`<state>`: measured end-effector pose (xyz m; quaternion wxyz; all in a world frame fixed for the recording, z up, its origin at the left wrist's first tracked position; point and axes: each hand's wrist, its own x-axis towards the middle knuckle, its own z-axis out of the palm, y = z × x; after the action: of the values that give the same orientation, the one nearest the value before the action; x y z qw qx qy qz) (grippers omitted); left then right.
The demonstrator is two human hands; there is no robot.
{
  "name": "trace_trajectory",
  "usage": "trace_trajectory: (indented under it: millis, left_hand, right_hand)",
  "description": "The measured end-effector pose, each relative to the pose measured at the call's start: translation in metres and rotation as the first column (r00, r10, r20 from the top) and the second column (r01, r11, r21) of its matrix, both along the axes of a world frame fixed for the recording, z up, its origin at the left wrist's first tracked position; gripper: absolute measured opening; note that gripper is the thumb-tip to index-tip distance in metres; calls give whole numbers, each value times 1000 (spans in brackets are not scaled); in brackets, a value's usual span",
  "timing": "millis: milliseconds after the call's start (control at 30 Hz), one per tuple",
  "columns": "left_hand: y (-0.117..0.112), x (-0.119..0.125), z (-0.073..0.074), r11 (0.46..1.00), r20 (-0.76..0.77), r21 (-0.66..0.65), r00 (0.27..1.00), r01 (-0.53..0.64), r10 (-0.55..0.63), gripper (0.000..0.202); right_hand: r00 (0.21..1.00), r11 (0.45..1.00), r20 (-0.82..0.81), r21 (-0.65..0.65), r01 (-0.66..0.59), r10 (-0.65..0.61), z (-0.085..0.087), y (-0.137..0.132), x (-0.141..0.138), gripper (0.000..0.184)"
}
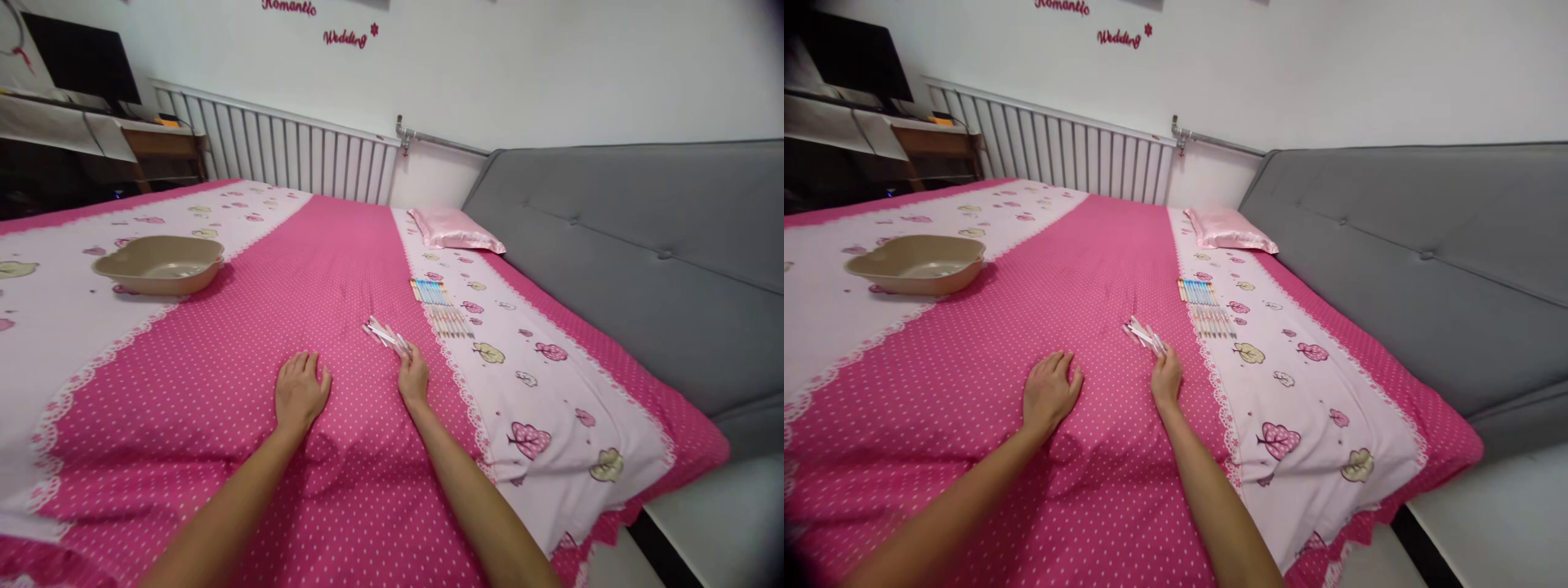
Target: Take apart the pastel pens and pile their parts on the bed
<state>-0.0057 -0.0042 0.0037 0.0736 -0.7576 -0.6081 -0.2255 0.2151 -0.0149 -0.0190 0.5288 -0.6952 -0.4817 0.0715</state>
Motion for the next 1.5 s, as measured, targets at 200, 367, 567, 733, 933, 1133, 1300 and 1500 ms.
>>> trace_trajectory:
  millis: [200,367,567,733,933,1133,1300,1500]
  left_hand:
    - [0,0,-1,1000,4,5,1000,7,-7,52]
    - [1,0,-2,1000,7,10,1000,10,-10,52]
    - [1,0,-2,999,0,31,1000,14,-14,51]
    - [1,0,-2,999,-9,33,1000,10,-10,52]
    - [0,0,-1,1000,-4,28,1000,11,-11,52]
    - [0,-1,-1,1000,5,5,1000,13,-13,53]
    - [0,-1,-2,1000,6,10,1000,7,-7,53]
    - [0,-1,-1,1000,-6,7,1000,7,-7,52]
  right_hand:
    - [999,999,-30,33,32,-31,1,0,1,36]
    - [992,992,-63,56,117,-113,3,-4,-1,36]
    - [972,974,-114,75,214,-205,3,-6,0,35]
    - [954,962,-158,65,267,-254,1,-6,3,37]
    - [957,967,-166,45,250,-240,-4,0,6,41]
    - [969,980,-160,37,196,-188,-13,14,8,43]
    - [972,988,-196,63,142,-127,-13,32,17,43]
    - [959,996,-278,52,76,-58,-8,52,30,38]
